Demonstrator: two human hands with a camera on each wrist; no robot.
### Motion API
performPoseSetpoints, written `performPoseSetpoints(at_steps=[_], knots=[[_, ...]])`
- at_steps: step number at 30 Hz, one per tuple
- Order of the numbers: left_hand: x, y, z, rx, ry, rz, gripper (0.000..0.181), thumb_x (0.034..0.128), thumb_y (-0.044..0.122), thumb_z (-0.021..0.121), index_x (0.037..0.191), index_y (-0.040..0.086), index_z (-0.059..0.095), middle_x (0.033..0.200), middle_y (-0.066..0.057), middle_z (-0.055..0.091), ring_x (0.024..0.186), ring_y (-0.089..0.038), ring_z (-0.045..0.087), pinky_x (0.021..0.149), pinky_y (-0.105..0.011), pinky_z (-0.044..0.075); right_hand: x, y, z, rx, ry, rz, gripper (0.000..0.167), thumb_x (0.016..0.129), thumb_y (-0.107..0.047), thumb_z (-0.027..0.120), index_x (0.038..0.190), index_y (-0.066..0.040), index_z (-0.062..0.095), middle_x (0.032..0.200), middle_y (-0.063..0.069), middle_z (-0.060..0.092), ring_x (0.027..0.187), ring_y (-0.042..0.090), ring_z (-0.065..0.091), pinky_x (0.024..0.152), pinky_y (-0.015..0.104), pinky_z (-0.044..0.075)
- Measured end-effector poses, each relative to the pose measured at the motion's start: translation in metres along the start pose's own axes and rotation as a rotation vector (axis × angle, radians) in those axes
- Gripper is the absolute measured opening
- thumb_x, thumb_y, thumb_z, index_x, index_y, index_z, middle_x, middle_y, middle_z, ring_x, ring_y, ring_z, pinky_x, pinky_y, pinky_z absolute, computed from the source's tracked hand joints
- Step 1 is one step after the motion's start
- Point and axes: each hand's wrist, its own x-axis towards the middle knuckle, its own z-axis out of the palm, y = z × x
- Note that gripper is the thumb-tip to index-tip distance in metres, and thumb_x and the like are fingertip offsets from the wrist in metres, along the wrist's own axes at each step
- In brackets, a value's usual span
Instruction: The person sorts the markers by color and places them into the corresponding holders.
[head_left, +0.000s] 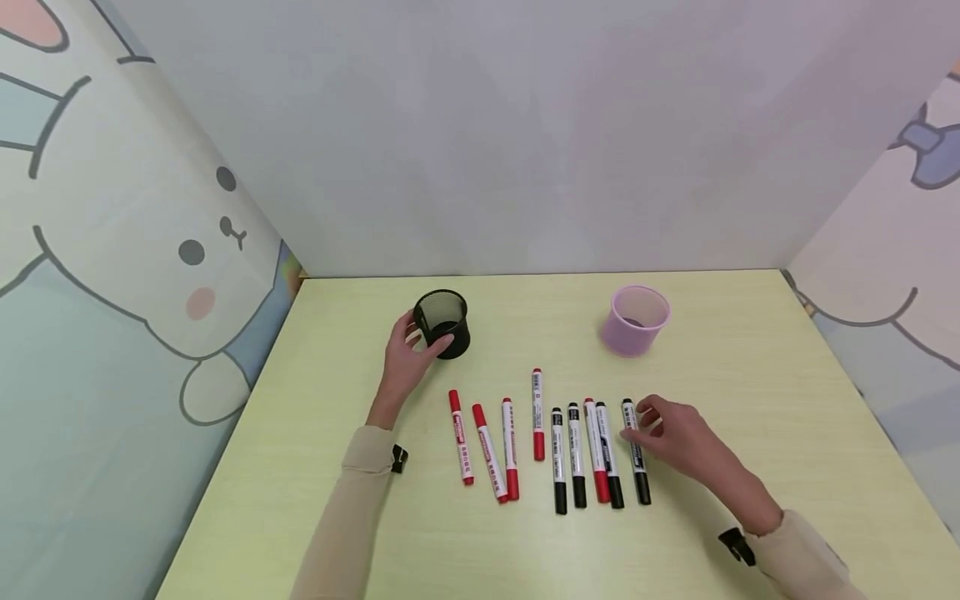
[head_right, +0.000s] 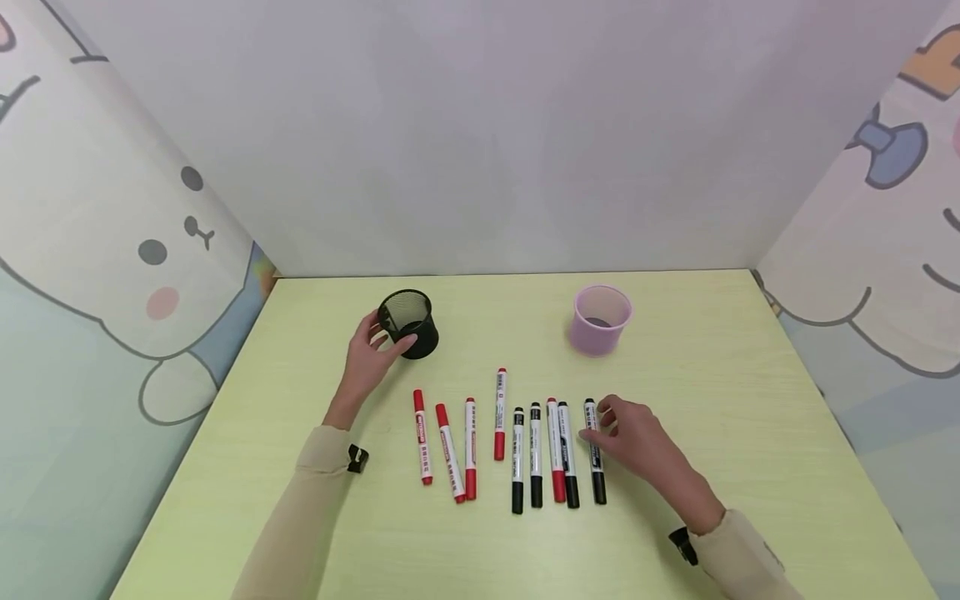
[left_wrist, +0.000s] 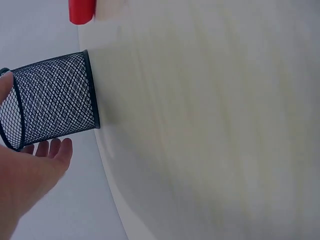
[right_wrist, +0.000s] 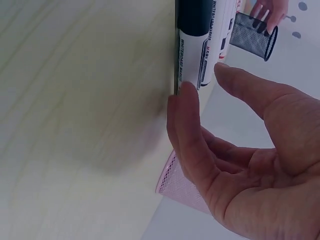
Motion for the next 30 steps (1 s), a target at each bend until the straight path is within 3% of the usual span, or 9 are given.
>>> performPoseSetpoints(at_steps=[3,22,30], knots=[[0.008,-0.018,0.003,0.011,0.004,0.002,0.083,0.0866,0.026,0.086,0.153,0.006,0.04,0.152,-0.013,0.045,0.139,-0.03,0.043,0.116,-0.044,0.039,-0.001,-0.001,0.003,0.01,-0.006,0.012,0.042,0.087,-0.024,0.083,0.109,0.006,0.062,0.091,0.008,0.068,0.08,0.021,0.066,0.065,0.035,0.057],[0.017,-0.017,0.004,0.061,-0.047,-0.034,0.093,0.0842,0.028,0.088,0.157,0.009,0.033,0.156,-0.013,0.042,0.145,-0.028,0.039,0.118,-0.042,0.037,0.003,-0.002,0.01,0.029,-0.005,0.065,0.038,0.085,-0.011,0.082,0.109,0.009,0.06,0.09,0.011,0.069,0.081,0.024,0.066,0.067,0.036,0.057],[0.018,-0.015,0.001,0.039,-0.072,-0.05,0.095,0.0817,0.03,0.09,0.156,0.009,0.034,0.156,-0.014,0.042,0.147,-0.03,0.037,0.119,-0.044,0.035,0.004,-0.006,0.008,0.038,-0.015,0.091,0.035,0.085,-0.008,0.079,0.109,0.009,0.06,0.092,0.012,0.069,0.082,0.025,0.066,0.066,0.037,0.057]])
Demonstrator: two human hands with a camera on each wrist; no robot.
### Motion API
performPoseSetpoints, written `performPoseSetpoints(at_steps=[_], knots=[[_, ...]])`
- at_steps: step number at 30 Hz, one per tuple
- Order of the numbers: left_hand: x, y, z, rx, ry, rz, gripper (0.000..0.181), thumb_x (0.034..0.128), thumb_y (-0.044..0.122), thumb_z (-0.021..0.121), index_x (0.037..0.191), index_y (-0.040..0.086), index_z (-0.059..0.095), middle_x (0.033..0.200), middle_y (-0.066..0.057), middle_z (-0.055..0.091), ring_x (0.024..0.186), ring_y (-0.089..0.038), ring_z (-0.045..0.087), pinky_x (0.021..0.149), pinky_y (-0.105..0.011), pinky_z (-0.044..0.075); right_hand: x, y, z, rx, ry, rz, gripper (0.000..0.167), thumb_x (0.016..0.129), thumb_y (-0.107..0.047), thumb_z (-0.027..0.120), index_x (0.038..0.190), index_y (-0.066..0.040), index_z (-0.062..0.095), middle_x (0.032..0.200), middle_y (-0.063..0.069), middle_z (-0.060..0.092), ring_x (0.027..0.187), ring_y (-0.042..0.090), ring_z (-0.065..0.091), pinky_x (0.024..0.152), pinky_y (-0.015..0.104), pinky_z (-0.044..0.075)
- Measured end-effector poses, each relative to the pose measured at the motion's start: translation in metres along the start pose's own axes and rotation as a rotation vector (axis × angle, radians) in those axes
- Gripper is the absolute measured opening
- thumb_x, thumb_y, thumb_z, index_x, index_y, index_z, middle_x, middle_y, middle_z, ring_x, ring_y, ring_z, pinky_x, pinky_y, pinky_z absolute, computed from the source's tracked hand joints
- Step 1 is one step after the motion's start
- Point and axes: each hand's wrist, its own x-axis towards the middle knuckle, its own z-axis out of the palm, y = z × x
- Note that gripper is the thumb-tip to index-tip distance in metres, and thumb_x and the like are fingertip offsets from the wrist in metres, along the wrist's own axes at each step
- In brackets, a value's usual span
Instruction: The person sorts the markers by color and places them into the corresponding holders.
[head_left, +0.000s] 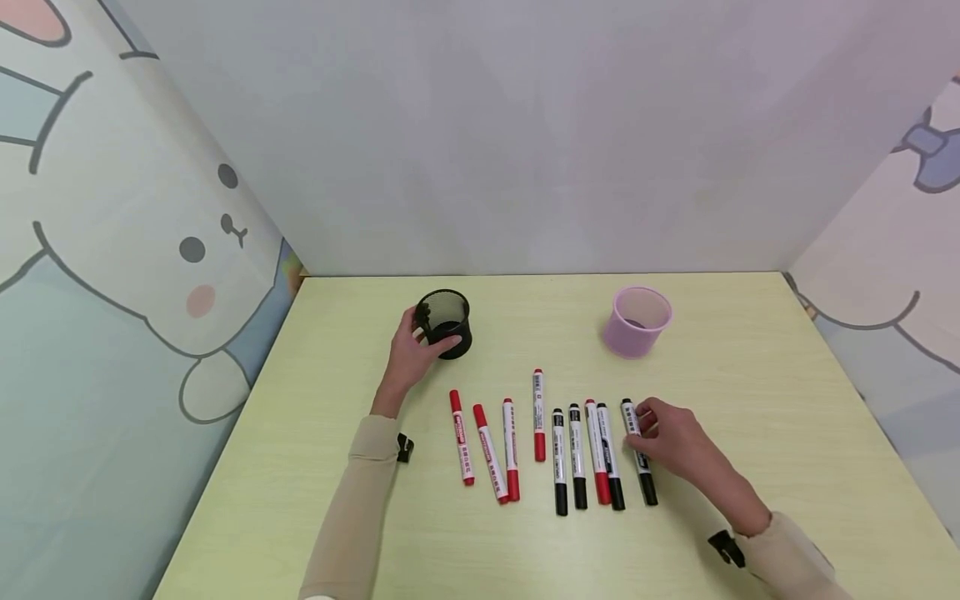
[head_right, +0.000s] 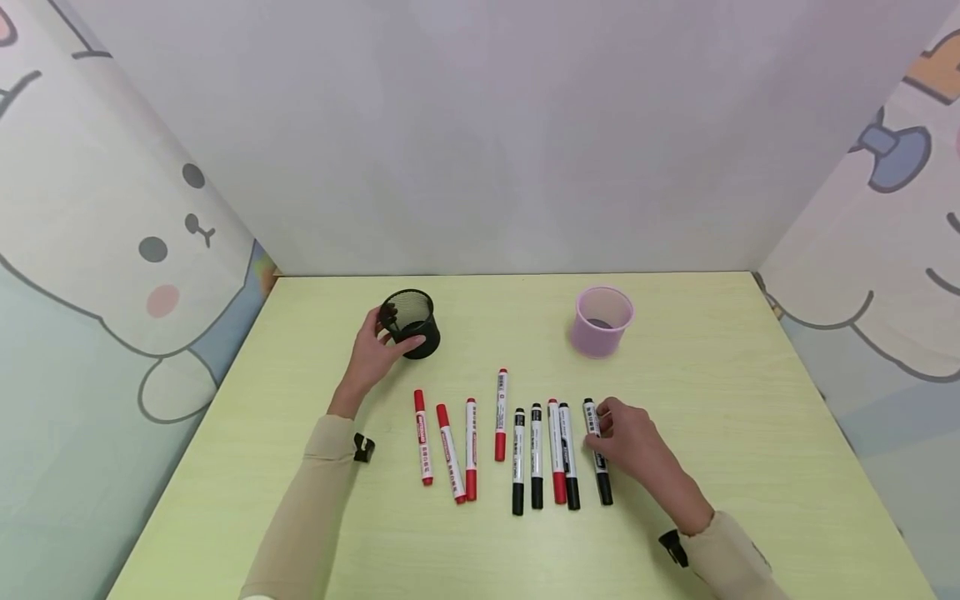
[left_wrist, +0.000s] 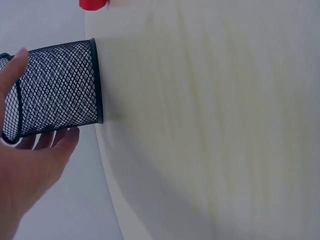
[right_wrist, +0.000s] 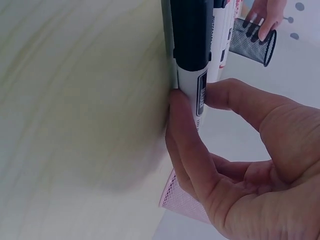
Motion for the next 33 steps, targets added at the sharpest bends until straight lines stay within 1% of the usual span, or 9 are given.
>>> performPoseSetpoints(at_steps=[9,16,22,29,30,33], knots=[[0.002,-0.002,-0.002,-0.006,-0.006,0.007,0.094,0.0815,0.026,0.09,0.155,0.009,0.035,0.154,-0.014,0.043,0.145,-0.03,0.038,0.119,-0.043,0.036,0.003,-0.001,-0.006,0.028,0.036,-0.019,0.035,0.086,-0.008,0.079,0.111,0.007,0.06,0.094,0.012,0.069,0.083,0.025,0.067,0.062,0.033,0.056],[0.003,-0.004,-0.002,0.002,-0.015,0.006,0.094,0.0816,0.029,0.09,0.155,0.01,0.035,0.155,-0.013,0.043,0.145,-0.03,0.038,0.119,-0.043,0.037,0.006,-0.001,-0.009,0.055,0.078,-0.039,0.037,0.085,-0.009,0.08,0.113,0.005,0.061,0.095,0.012,0.069,0.084,0.025,0.069,0.061,0.029,0.055],[0.003,-0.003,-0.003,0.002,-0.018,-0.003,0.096,0.0816,0.029,0.09,0.156,0.008,0.034,0.156,-0.016,0.041,0.146,-0.032,0.036,0.119,-0.043,0.035,0.01,-0.006,-0.013,0.089,0.111,-0.071,0.037,0.086,-0.007,0.079,0.117,0.005,0.061,0.101,0.014,0.07,0.086,0.026,0.069,0.062,0.027,0.056],[0.003,-0.002,-0.003,0.005,-0.017,0.003,0.094,0.0817,0.028,0.09,0.155,0.008,0.035,0.155,-0.015,0.042,0.145,-0.032,0.038,0.118,-0.043,0.037,0.015,-0.012,-0.019,0.126,0.141,-0.082,0.039,0.09,-0.01,0.078,0.121,0.004,0.061,0.108,0.017,0.069,0.092,0.03,0.07,0.065,0.026,0.057],[0.001,0.003,-0.004,0.001,-0.023,-0.005,0.093,0.0827,0.026,0.089,0.155,0.007,0.034,0.155,-0.016,0.041,0.145,-0.033,0.037,0.119,-0.044,0.036,0.016,-0.012,-0.02,0.135,0.144,-0.085,0.039,0.09,-0.01,0.078,0.122,0.004,0.06,0.11,0.018,0.069,0.093,0.03,0.07,0.065,0.026,0.057],[0.0,0.004,-0.003,-0.005,-0.031,-0.004,0.094,0.0834,0.025,0.089,0.156,0.007,0.032,0.157,-0.017,0.04,0.146,-0.033,0.035,0.119,-0.045,0.035,0.02,-0.014,-0.021,0.168,0.154,-0.101,0.039,0.091,-0.01,0.076,0.124,0.004,0.059,0.113,0.02,0.068,0.094,0.031,0.071,0.066,0.024,0.058]])
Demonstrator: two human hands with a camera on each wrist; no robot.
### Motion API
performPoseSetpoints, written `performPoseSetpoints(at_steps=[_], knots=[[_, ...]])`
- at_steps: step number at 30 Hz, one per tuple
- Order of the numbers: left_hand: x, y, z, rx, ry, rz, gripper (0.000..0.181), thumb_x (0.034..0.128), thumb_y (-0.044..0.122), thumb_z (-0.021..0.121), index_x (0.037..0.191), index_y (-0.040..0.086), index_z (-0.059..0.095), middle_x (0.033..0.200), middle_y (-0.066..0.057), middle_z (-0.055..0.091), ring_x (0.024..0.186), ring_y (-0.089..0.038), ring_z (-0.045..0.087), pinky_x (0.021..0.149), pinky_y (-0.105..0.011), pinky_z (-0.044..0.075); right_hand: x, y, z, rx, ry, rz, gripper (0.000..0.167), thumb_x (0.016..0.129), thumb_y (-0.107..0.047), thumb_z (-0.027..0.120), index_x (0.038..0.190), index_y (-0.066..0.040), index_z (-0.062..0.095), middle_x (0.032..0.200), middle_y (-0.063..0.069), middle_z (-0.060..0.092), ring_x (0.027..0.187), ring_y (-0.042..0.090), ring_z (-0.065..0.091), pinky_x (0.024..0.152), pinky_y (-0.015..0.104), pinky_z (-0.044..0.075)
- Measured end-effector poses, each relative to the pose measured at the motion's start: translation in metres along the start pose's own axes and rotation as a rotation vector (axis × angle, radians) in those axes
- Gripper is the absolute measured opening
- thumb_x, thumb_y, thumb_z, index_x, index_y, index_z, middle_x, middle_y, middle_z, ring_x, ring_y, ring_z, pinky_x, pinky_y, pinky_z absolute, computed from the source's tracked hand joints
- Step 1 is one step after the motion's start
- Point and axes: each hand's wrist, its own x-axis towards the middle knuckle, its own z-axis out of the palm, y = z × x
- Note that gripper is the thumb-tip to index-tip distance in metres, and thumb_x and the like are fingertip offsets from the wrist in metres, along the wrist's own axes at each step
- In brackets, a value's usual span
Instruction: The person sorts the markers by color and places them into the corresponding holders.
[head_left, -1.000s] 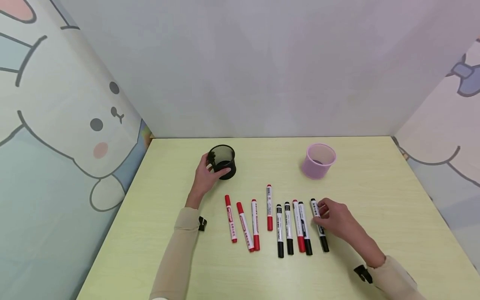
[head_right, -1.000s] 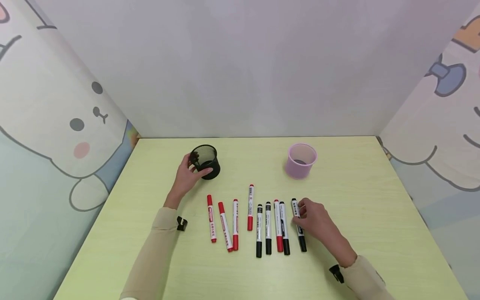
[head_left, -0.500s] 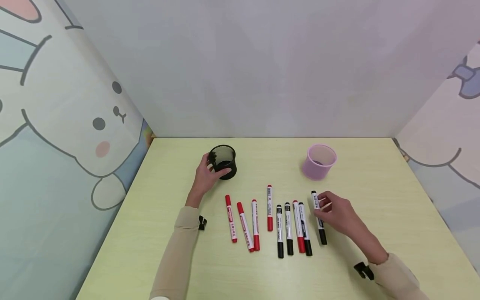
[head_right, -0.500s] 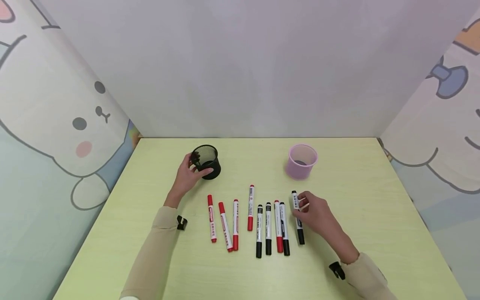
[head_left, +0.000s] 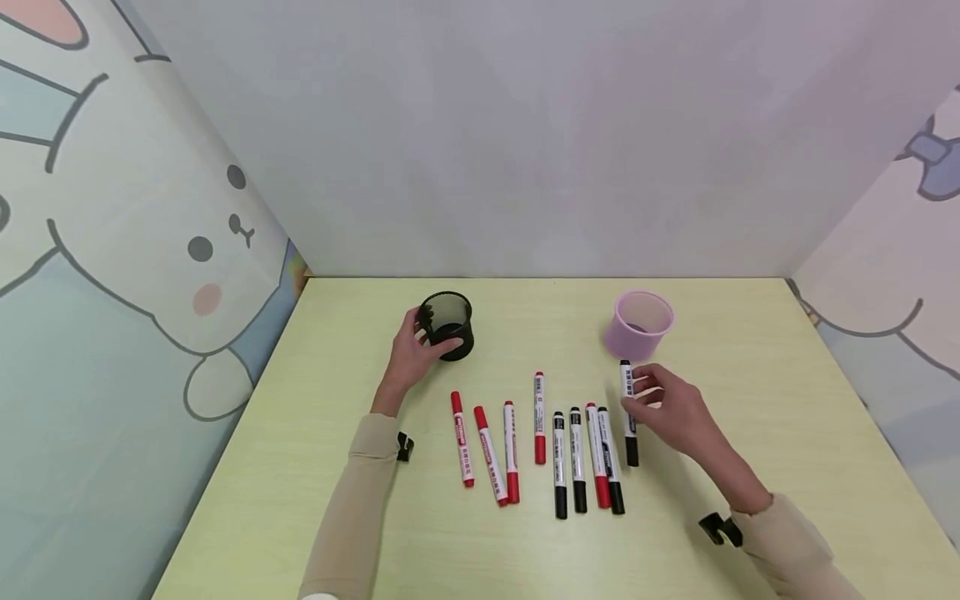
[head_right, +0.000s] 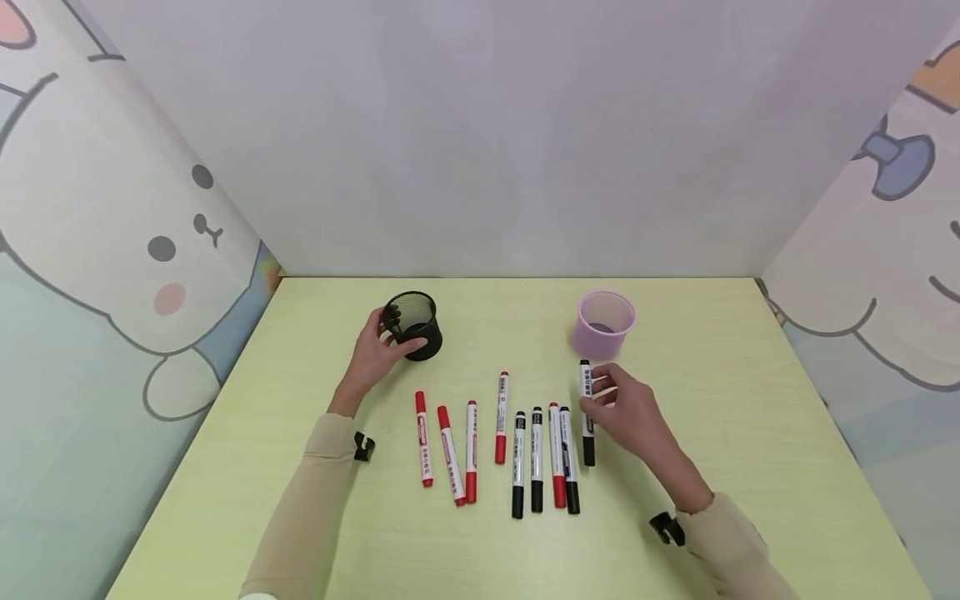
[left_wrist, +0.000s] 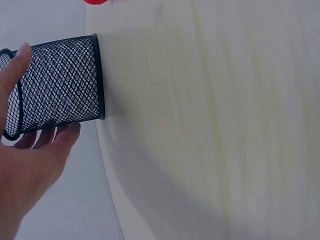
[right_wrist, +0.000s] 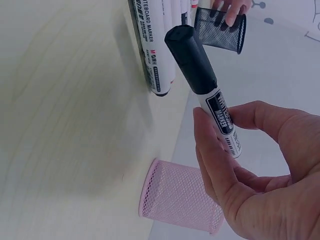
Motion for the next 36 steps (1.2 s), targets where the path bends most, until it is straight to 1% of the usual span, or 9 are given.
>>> performPoseSetpoints(at_steps=[3,4,6,13,21,29,36], knots=[[0.0,0.0,0.001,-0.001,-0.003,-0.005,0.094,0.0834,0.026,0.089,0.157,0.008,0.032,0.157,-0.016,0.039,0.147,-0.033,0.035,0.12,-0.045,0.035,0.004,-0.002,0.001,0.03,0.014,-0.017,0.038,0.092,-0.009,0.075,0.124,0.003,0.057,0.113,0.021,0.067,0.094,0.032,0.071,0.066,0.024,0.059],[0.002,-0.004,0.001,0.005,0.001,0.002,0.095,0.0825,0.028,0.089,0.156,0.009,0.033,0.156,-0.015,0.04,0.146,-0.032,0.036,0.119,-0.044,0.036,0.005,-0.002,0.001,0.038,0.02,-0.021,0.038,0.092,-0.009,0.075,0.124,0.003,0.057,0.113,0.021,0.067,0.094,0.032,0.071,0.066,0.024,0.059],[0.002,-0.004,0.001,0.015,0.004,-0.001,0.094,0.0824,0.028,0.089,0.156,0.009,0.033,0.156,-0.015,0.041,0.145,-0.032,0.037,0.118,-0.044,0.037,0.007,-0.002,0.002,0.052,0.029,-0.031,0.037,0.093,-0.009,0.074,0.123,0.003,0.057,0.113,0.021,0.067,0.094,0.032,0.071,0.067,0.024,0.059],[0.003,-0.004,0.003,0.012,0.001,-0.002,0.094,0.082,0.027,0.09,0.155,0.008,0.034,0.155,-0.016,0.041,0.145,-0.033,0.038,0.118,-0.043,0.037,0.016,-0.007,0.003,0.086,0.05,-0.018,0.037,0.094,-0.008,0.073,0.124,0.003,0.054,0.115,0.022,0.066,0.099,0.036,0.07,0.07,0.022,0.058],[0.002,-0.005,0.0,0.019,-0.003,0.002,0.095,0.0808,0.03,0.09,0.154,0.009,0.034,0.155,-0.015,0.041,0.144,-0.034,0.038,0.118,-0.045,0.038,0.025,-0.016,0.008,0.196,0.065,-0.028,0.04,0.093,-0.006,0.074,0.125,0.006,0.053,0.115,0.023,0.063,0.101,0.036,0.069,0.074,0.019,0.058],[0.001,-0.005,-0.003,0.031,0.001,-0.014,0.095,0.0813,0.03,0.09,0.155,0.009,0.034,0.155,-0.015,0.041,0.144,-0.033,0.038,0.118,-0.044,0.038,0.038,-0.02,0.013,0.197,0.087,-0.037,0.04,0.094,-0.008,0.073,0.126,0.005,0.054,0.115,0.022,0.065,0.102,0.033,0.069,0.076,0.017,0.056],[0.003,-0.004,-0.004,0.024,-0.003,-0.014,0.094,0.0822,0.028,0.089,0.155,0.008,0.033,0.156,-0.016,0.041,0.145,-0.033,0.038,0.118,-0.044,0.037,0.048,-0.029,0.018,0.244,0.093,-0.029,0.039,0.094,-0.006,0.073,0.126,0.005,0.053,0.115,0.022,0.065,0.103,0.034,0.07,0.077,0.018,0.057]])
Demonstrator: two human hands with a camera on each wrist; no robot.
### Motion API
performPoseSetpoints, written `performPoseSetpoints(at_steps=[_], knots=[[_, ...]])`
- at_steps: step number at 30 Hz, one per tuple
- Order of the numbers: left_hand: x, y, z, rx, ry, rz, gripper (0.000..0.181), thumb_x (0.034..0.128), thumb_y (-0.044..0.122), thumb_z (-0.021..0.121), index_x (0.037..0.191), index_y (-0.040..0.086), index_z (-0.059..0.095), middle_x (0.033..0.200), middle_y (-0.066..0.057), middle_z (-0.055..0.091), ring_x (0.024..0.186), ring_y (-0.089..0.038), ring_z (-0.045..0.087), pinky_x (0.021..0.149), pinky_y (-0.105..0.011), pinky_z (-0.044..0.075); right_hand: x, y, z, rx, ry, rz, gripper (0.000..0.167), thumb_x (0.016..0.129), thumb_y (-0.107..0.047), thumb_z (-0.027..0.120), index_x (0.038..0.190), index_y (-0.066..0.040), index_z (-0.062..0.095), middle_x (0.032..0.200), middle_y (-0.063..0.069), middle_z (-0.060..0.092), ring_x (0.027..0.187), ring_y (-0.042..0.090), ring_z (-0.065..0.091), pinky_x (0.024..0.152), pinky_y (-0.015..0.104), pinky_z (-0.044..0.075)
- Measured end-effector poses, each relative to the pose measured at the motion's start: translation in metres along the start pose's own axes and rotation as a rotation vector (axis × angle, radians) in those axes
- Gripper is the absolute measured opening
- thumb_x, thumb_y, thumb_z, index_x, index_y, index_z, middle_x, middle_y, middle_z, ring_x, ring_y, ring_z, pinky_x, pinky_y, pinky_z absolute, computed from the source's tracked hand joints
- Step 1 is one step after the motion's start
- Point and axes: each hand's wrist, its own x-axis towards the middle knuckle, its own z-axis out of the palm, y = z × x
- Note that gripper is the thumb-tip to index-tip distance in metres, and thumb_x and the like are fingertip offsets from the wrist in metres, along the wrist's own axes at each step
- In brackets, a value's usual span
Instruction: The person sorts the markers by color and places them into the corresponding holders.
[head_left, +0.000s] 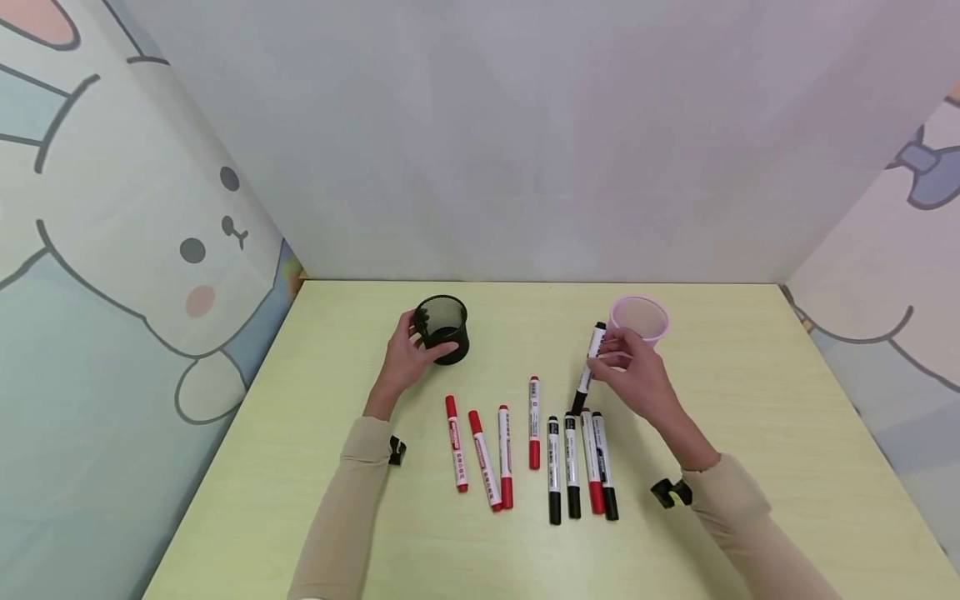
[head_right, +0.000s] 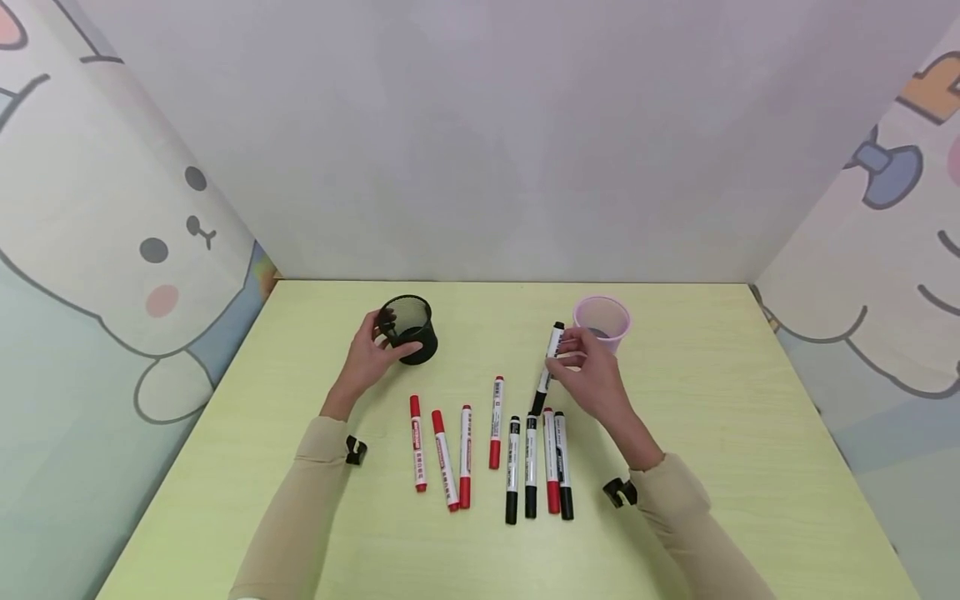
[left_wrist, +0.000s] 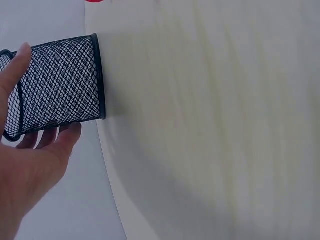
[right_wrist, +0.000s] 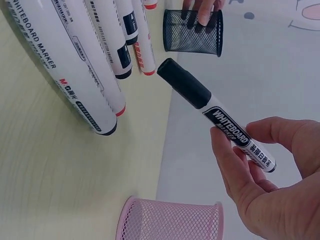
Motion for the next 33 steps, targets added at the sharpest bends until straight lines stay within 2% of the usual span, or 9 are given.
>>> performPoseSetpoints(at_steps=[10,19,24,26,31,33], knots=[[0.0,0.001,0.001,0.013,0.003,-0.006,0.093,0.0825,0.028,0.089,0.154,0.009,0.033,0.155,-0.016,0.041,0.144,-0.033,0.038,0.118,-0.044,0.038,0.01,-0.006,0.009,0.106,-0.006,0.003,0.045,0.094,-0.005,0.073,0.13,0.007,0.049,0.12,0.025,0.062,0.106,0.033,0.068,0.08,0.019,0.058],[-0.001,0.001,0.002,0.002,0.002,0.002,0.092,0.0827,0.026,0.089,0.154,0.009,0.033,0.155,-0.016,0.041,0.144,-0.033,0.039,0.118,-0.044,0.037,0.022,-0.012,0.017,0.143,-0.002,-0.018,0.044,0.095,-0.005,0.072,0.131,0.004,0.049,0.12,0.022,0.062,0.1,0.018,0.069,0.081,0.023,0.059],[-0.001,0.0,0.002,-0.02,-0.006,0.021,0.094,0.0824,0.026,0.089,0.155,0.009,0.033,0.156,-0.016,0.039,0.145,-0.033,0.037,0.119,-0.045,0.035,0.027,-0.017,0.02,0.16,0.0,-0.035,0.044,0.095,-0.007,0.072,0.131,0.004,0.049,0.121,0.022,0.063,0.102,0.02,0.069,0.081,0.019,0.058],[-0.003,0.005,0.002,-0.018,-0.014,0.014,0.094,0.0837,0.022,0.088,0.156,0.006,0.031,0.158,-0.018,0.038,0.146,-0.036,0.035,0.12,-0.047,0.034,0.029,-0.02,0.021,0.168,-0.004,-0.037,0.045,0.096,-0.007,0.072,0.132,0.004,0.048,0.122,0.022,0.062,0.103,0.021,0.068,0.08,0.018,0.057],[-0.001,0.005,0.002,-0.02,-0.023,0.002,0.094,0.0849,0.018,0.087,0.158,0.005,0.029,0.16,-0.021,0.035,0.148,-0.038,0.033,0.121,-0.048,0.032,0.034,-0.029,0.027,0.187,0.005,-0.054,0.046,0.094,-0.008,0.074,0.131,0.004,0.05,0.122,0.022,0.064,0.101,0.021,0.069,0.079,0.018,0.056],[0.0,0.0,0.001,-0.027,-0.017,0.013,0.095,0.0839,0.022,0.088,0.158,0.008,0.03,0.159,-0.019,0.036,0.147,-0.036,0.033,0.121,-0.047,0.032,0.037,-0.031,0.03,0.205,0.009,-0.067,0.045,0.094,-0.007,0.075,0.13,0.004,0.05,0.121,0.022,0.064,0.099,0.021,0.069,0.078,0.018,0.057]])
